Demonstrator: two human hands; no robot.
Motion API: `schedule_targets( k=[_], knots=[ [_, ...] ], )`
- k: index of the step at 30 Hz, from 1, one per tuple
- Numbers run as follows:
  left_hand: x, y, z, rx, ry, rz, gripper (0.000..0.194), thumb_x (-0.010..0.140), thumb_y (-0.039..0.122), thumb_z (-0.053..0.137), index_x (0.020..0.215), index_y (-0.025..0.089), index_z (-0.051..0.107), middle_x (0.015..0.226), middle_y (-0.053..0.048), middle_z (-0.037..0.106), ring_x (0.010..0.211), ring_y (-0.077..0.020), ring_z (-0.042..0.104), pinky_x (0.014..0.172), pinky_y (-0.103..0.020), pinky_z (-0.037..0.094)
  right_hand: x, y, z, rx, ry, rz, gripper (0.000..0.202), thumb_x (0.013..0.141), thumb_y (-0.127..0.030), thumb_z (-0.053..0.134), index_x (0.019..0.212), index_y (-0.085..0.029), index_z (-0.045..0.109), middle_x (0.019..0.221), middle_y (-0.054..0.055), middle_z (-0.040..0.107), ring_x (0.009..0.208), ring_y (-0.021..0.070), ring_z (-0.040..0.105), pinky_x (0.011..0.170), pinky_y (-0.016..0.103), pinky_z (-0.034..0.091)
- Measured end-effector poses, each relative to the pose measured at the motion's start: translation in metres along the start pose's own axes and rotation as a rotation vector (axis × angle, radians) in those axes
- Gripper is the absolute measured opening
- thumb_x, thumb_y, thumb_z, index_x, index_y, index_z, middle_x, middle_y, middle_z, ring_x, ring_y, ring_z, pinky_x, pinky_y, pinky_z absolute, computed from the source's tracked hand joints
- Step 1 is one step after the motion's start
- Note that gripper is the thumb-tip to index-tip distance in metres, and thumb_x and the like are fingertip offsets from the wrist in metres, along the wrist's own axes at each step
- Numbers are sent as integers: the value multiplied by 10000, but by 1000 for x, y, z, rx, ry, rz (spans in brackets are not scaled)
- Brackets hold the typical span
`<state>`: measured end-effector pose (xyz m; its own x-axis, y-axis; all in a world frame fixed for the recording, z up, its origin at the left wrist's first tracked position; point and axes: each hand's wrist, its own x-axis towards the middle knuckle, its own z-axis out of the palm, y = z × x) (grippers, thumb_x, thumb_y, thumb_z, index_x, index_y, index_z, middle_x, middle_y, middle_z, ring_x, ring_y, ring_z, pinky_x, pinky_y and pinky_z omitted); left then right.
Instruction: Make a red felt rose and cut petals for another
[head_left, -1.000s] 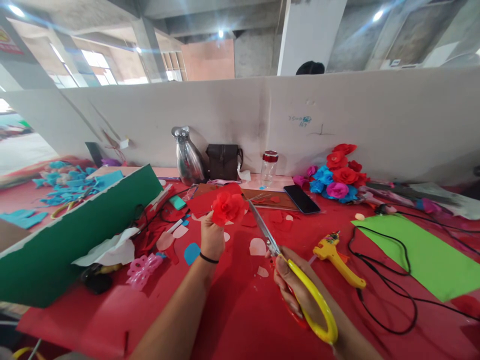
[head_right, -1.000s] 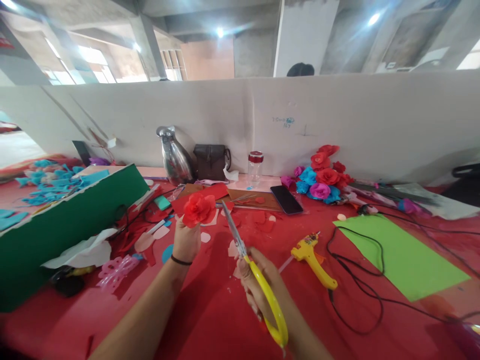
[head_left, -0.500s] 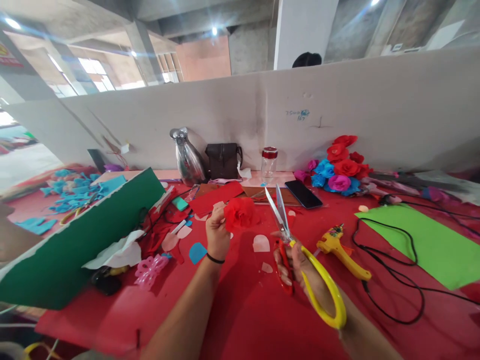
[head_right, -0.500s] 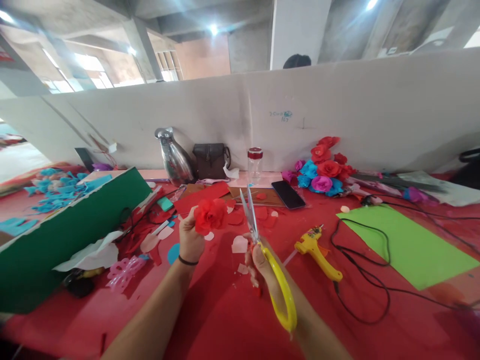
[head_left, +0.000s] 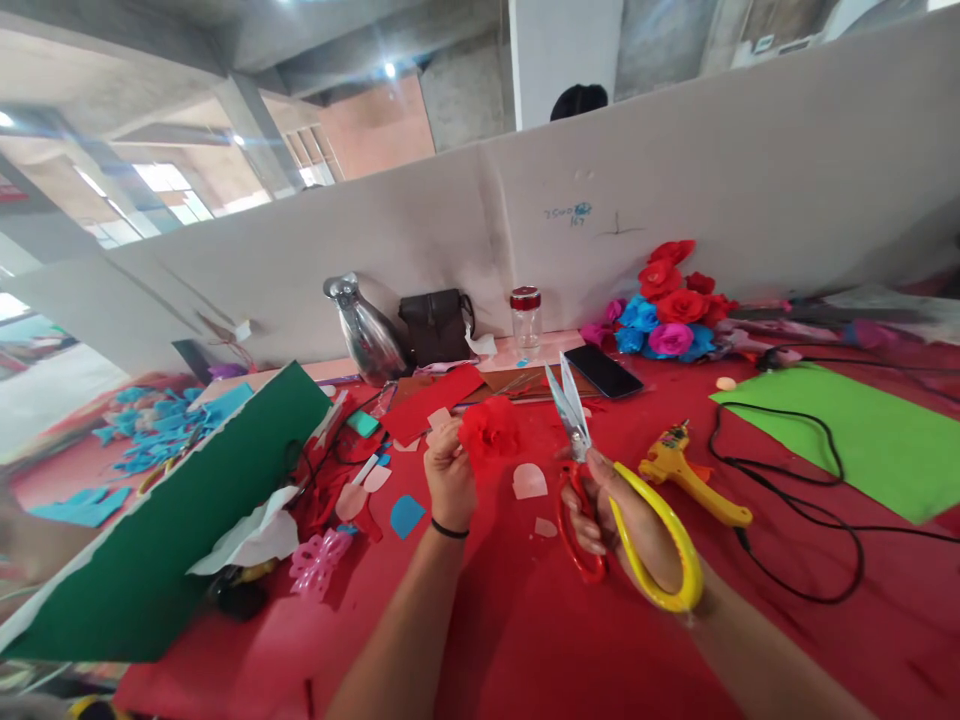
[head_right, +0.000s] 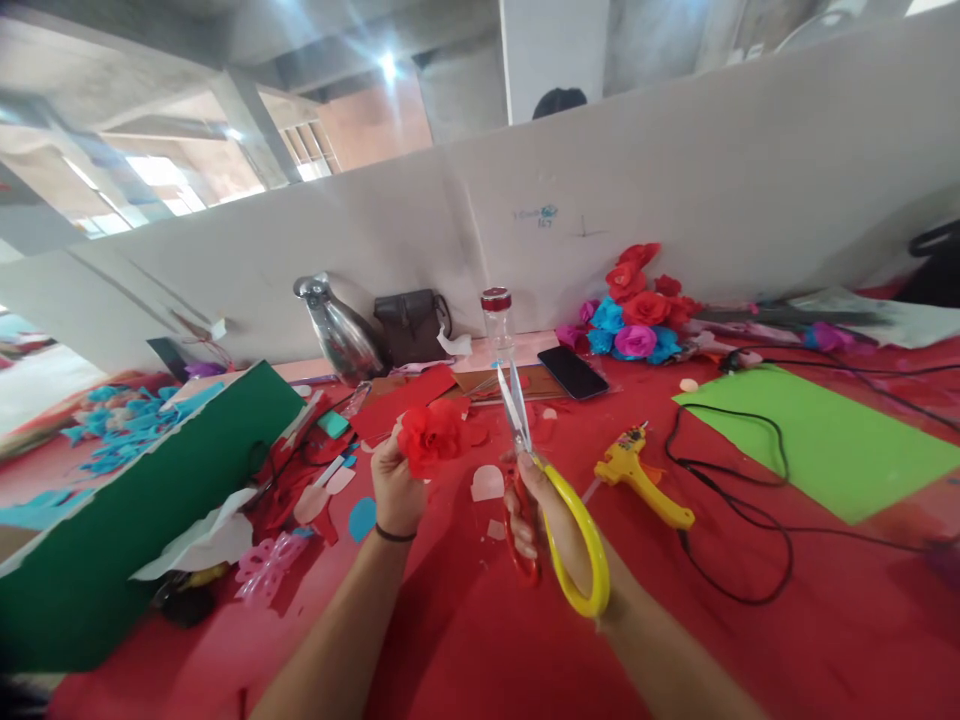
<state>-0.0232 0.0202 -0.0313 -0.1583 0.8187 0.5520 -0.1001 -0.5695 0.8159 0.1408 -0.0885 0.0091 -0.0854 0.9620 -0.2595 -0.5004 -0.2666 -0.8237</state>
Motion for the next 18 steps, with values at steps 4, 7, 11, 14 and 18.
schedule_targets(
  k=[4, 7, 11, 14, 18],
  knots=[
    [-3, 0, 2, -54, 21, -91, 91, 643, 266, 732, 715, 210, 738, 766, -35, 685, 758, -185, 592, 739, -320, 485, 0, 1, 0, 17, -18, -27, 562, 611, -721, 660, 631, -200, 451, 542, -61, 451, 386, 40, 314, 344, 178, 265],
    [-6, 2, 4, -109, -2, -138, 96, 642, 277, 741, 706, 205, 740, 718, -20, 675, 706, -159, 586, 716, -291, 491, 0, 2, 1, 36, -28, -34, 545, 609, -703, 677, 710, -206, 477, 560, -66, 467, 390, 41, 318, 346, 173, 262],
    [-8, 6, 8, -106, 9, -201, 124, 635, 268, 750, 730, 190, 739, 728, -15, 697, 695, -150, 607, 716, -270, 506, 0, 7, 0, 30, -59, -17, 563, 619, -704, 673, 857, -224, 499, 571, -79, 462, 390, 44, 310, 342, 166, 255],
    [-7, 10, 11, -77, 0, -211, 176, 643, 263, 742, 797, 177, 737, 822, -42, 728, 783, -182, 644, 783, -299, 519, -1, 13, -2, -16, -95, -30, 538, 686, -708, 616, 901, -233, 482, 590, -78, 450, 392, 46, 305, 338, 166, 246],
    [-6, 12, 13, -39, -35, -188, 138, 667, 256, 720, 782, 181, 731, 876, -74, 731, 849, -210, 653, 821, -322, 522, -5, 17, -1, -122, -142, -68, 494, 760, -689, 558, 920, -230, 469, 632, -70, 450, 409, 40, 314, 356, 166, 264]
  ],
)
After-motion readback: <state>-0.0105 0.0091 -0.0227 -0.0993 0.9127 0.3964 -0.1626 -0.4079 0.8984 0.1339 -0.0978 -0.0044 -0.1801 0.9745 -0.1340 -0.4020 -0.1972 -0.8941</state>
